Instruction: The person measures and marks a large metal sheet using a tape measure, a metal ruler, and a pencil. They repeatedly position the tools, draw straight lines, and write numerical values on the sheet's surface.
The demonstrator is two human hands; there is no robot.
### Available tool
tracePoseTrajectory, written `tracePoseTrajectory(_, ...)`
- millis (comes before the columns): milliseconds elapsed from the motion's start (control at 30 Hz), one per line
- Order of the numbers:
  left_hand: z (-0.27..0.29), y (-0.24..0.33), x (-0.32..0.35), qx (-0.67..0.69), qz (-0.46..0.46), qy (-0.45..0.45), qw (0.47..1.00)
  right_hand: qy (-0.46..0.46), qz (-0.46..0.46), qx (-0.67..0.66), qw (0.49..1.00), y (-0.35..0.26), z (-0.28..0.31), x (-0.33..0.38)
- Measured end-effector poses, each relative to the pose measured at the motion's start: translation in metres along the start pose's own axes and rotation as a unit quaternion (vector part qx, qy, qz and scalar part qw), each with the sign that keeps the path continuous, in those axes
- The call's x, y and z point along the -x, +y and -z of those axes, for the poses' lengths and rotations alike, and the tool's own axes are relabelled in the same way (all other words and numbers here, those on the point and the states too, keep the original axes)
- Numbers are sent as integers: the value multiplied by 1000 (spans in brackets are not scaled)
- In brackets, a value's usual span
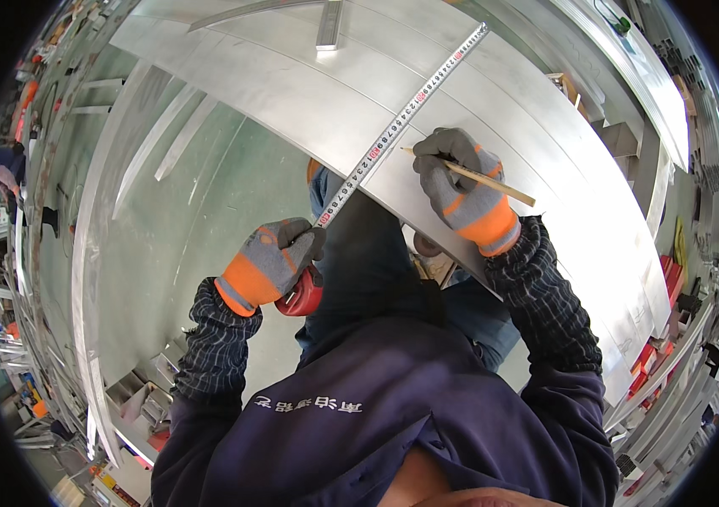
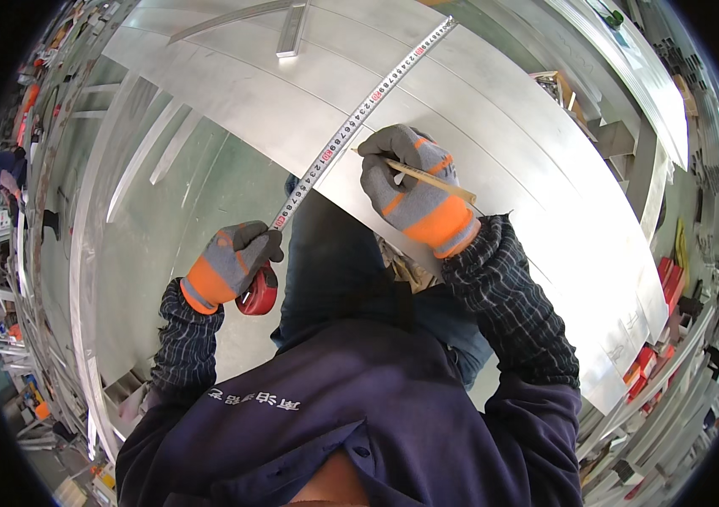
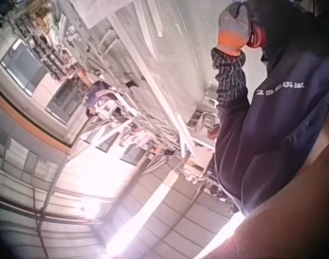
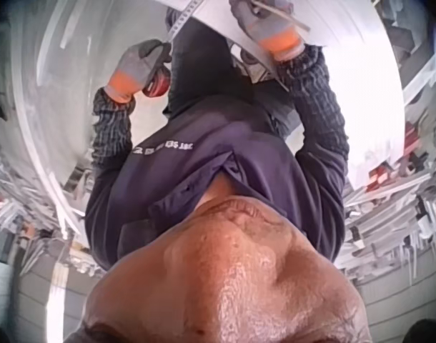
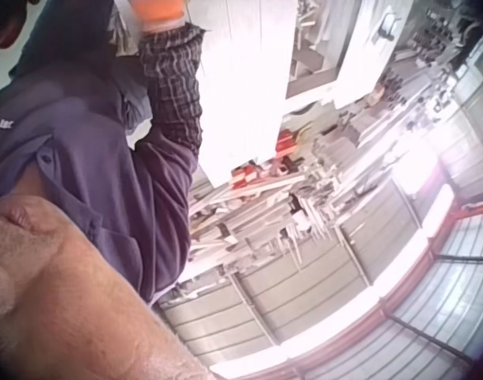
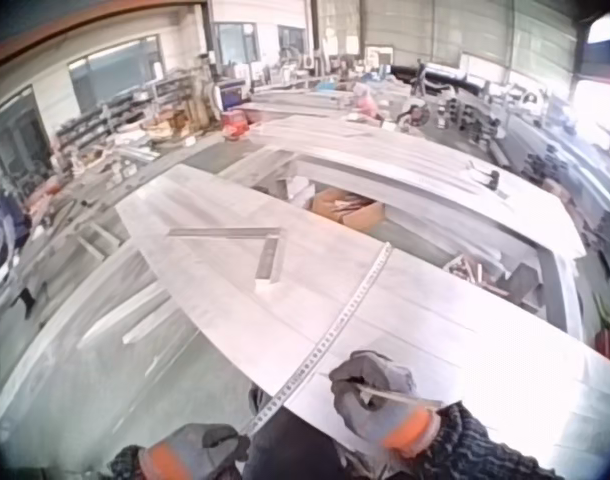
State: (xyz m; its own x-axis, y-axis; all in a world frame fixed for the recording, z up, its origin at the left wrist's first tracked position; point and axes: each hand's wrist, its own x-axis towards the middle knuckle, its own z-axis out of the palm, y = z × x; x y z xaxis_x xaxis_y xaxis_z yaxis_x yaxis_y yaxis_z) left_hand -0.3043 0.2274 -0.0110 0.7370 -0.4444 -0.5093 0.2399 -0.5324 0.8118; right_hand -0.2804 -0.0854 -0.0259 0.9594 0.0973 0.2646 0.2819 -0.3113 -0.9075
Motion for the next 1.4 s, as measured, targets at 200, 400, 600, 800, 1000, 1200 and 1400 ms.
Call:
tracePoseTrajectory(200,-2,6,3,-1,-34,36,999,15,10,-5,1000,1,1,6)
tracePoseTrajectory(400,-4,8,8,37,-11,71,997,3,46,-3,999,9,6,6)
tracePoseTrajectory(600,-2,3,6,72,23,75,994,21,17,-10,1000,14,5,-1)
tracePoseTrajectory(800,1,-3,12,49,60,73,994,26,14,-28,999,30,4,-9)
tracePoseTrajectory(1000,2,-10,22,0,110,23,994,17,-6,-37,999,39,-1,-14)
tracePoseTrajectory(1200,3,-12,24,10,101,22,995,20,6,-16,1000,37,-5,-11)
tracePoseTrajectory(1400,3,-21,23,8,105,38,994,-5,8,-7,1000,35,-2,-9)
